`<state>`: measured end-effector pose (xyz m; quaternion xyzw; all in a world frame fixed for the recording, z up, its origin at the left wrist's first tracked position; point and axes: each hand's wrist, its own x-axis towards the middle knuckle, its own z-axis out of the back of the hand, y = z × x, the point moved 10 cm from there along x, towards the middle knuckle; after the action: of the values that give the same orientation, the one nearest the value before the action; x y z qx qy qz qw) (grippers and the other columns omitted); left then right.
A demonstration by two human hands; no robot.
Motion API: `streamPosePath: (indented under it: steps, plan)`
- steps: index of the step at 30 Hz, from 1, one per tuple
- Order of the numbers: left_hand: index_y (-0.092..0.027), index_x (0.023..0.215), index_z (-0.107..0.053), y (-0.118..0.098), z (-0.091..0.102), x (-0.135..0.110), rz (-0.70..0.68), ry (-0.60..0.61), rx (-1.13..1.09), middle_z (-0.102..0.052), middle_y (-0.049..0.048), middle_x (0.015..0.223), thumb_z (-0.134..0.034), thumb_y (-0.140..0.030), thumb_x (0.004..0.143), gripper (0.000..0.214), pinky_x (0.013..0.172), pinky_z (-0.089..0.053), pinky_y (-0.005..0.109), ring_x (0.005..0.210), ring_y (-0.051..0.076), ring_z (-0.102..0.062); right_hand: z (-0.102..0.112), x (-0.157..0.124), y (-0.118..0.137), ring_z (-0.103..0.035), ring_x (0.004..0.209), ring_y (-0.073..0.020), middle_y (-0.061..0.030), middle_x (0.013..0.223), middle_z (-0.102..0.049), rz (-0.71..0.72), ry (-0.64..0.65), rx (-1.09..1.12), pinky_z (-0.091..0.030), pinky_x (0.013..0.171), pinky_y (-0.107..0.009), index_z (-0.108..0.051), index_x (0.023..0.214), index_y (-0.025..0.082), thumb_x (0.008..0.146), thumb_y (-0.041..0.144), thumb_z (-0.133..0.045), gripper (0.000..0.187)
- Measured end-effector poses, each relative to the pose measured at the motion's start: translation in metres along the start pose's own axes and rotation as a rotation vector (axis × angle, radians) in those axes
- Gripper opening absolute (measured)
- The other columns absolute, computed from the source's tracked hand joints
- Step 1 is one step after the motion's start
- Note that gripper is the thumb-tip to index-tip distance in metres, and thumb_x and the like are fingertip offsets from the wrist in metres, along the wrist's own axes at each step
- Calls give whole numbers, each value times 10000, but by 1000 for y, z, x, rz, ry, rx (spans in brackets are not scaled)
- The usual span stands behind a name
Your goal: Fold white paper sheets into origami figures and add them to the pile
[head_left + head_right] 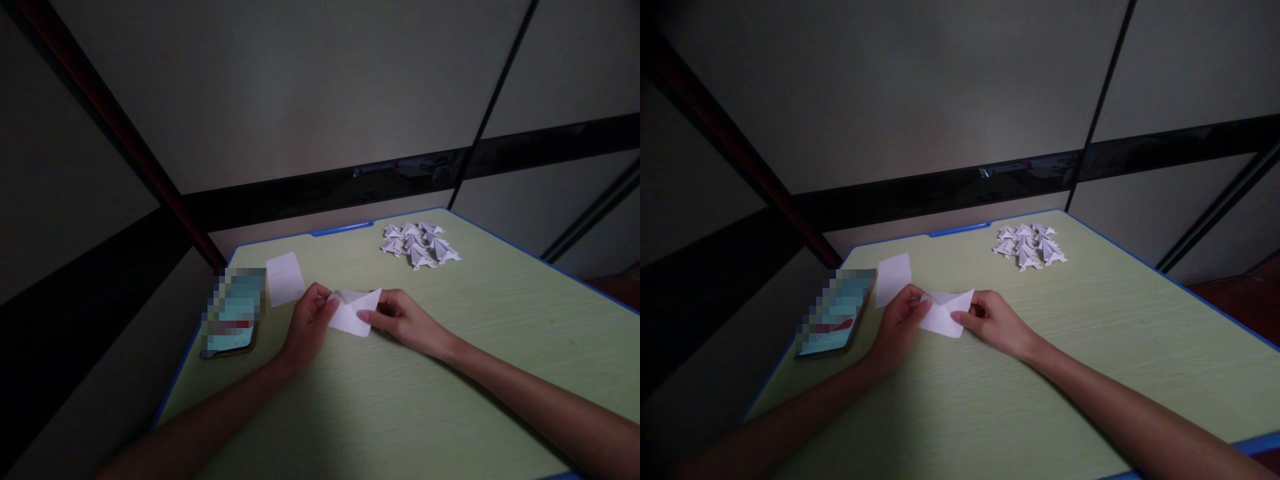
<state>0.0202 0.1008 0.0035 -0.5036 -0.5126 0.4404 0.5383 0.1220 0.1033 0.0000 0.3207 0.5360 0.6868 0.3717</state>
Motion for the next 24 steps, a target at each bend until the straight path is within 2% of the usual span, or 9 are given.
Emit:
streamPosePath:
  steps: [4, 9, 15, 21, 24]
  plan:
    - [-162, 696, -433, 14, 0, 3, 109, 22, -137, -498, -60, 493, -551, -298, 688, 181, 405, -261, 161, 408, 57, -415, 0, 1, -5, -287, 444, -56, 42, 490, -370, -38, 17, -7, -197, 405, -193, -515, 609, 115, 666, 340, -565, 237]
    - [-153, 697, -459, 16, 1, 5, 102, 24, -203, -516, -55, 524, -559, -277, 691, 160, 454, -315, 162, 446, 54, -443, -1, 0, -5, -235, 419, -40, 65, 466, -293, -53, 28, 20, -147, 390, -190, -470, 564, 124, 637, 354, -592, 271]
    - [-153, 779, -459, 14, -5, 3, 108, 59, -164, -575, -41, 515, -598, -270, 657, 218, 438, -367, 172, 447, 88, -518, -3, 0, -2, -270, 417, -38, 61, 474, -355, -67, 49, 110, -171, 398, -188, -504, 617, 111, 633, 317, -596, 227]
    - [-155, 816, -441, 9, -7, 0, 107, 79, -82, -631, -11, 613, -650, -216, 600, 307, 447, -416, 193, 487, 112, -565, -8, 1, -1, -339, 442, -41, 48, 503, -426, -66, 94, 242, -217, 421, -183, -513, 618, 109, 609, 265, -615, 186]
    - [-161, 818, -427, 10, -8, -1, 111, 89, -62, -634, -6, 642, -658, -221, 585, 333, 451, -420, 198, 497, 116, -568, -4, 1, -1, -369, 452, -42, 47, 517, -455, -54, 57, 334, -232, 426, -179, -498, 620, 122, 604, 254, -630, 188]
